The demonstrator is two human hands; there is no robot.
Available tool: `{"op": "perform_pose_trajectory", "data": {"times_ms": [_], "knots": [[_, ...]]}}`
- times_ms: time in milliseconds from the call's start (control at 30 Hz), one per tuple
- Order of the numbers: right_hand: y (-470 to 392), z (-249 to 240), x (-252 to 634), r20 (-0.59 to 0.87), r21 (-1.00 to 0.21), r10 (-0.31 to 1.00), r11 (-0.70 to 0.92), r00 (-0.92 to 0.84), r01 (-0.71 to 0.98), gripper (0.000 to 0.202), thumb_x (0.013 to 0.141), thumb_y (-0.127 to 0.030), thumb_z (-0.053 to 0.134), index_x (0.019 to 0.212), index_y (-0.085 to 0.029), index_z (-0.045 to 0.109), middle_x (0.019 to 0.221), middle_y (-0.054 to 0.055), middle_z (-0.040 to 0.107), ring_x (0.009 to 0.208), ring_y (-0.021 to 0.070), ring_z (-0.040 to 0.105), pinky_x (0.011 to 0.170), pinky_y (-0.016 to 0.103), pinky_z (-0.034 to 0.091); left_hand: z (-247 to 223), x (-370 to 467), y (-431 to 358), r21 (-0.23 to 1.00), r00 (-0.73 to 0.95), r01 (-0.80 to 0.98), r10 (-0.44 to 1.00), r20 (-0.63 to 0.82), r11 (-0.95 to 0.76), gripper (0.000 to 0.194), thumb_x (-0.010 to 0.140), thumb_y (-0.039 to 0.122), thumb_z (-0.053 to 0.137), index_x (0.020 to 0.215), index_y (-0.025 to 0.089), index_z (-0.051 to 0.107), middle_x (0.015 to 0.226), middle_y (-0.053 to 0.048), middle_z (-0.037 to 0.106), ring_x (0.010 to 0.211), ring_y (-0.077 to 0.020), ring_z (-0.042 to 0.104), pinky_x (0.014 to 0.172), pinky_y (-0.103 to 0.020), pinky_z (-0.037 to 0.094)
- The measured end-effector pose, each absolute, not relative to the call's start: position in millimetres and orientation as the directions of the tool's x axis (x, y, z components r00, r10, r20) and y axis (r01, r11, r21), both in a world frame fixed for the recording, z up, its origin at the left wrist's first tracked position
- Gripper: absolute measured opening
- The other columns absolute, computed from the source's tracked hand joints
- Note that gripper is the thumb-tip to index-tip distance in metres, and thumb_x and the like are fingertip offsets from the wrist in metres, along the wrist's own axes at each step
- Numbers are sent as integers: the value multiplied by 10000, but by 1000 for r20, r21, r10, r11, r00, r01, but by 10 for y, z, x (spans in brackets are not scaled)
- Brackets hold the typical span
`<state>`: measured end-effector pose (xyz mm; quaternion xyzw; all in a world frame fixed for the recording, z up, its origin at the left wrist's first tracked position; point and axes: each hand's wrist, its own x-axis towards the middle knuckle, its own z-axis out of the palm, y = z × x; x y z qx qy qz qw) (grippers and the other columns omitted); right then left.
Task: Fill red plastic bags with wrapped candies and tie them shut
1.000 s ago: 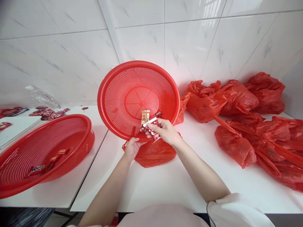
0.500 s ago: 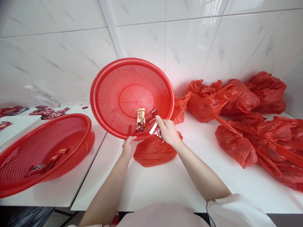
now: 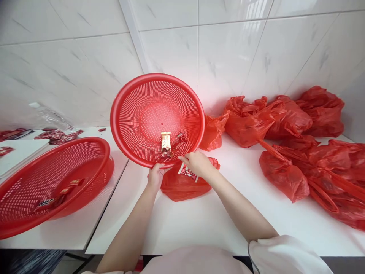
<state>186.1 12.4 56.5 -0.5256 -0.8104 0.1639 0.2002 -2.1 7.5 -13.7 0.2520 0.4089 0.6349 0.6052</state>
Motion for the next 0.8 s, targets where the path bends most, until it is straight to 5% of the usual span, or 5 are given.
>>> {"op": "perform_pose_trajectory", "data": {"times_ms": [133,367,567,667,800], "knots": [[142,528,1854,301,-328,880,457,-367,827,319,984,-400,416,822,-186,587,822,55,635,737,169,589,596,249,348,-135,-14,79,836,-179,-547,969,-171,47,350,570,201,648,914,135,652,903,-70,730,977,-313,674,877,-491,520],[134,450,1790,358,-509,851,523,-384,684,298,980,-387,434,1114,-179,600,1083,94,657,945,198,630,776,295,474,-69,149,-66,830,-77,-550,984,-164,95,260,551,185,682,810,167,669,821,-34,728,972,-307,669,844,-434,536],[87,459,1765,338,-461,742,667,-579,585,336,926,-369,540,1196,-179,605,1183,122,643,1101,274,580,931,433,458,-154,280,-169,831,71,-528,985,-160,173,194,560,154,649,754,169,661,770,-11,705,923,-267,670,832,-404,542],[123,471,1798,307,-637,726,637,-615,434,273,893,-253,574,1156,-202,627,1100,81,683,994,222,635,890,387,495,-160,266,-153,835,93,-518,983,-160,185,174,574,164,647,747,169,659,786,-16,708,945,-266,666,846,-409,537],[232,435,1815,231,-957,906,277,-354,87,396,832,-202,620,1226,-203,576,1072,65,705,969,192,672,898,371,522,-104,228,-118,833,38,-527,984,-176,169,184,554,166,654,737,161,658,775,-30,711,959,-294,669,852,-438,533]]}}
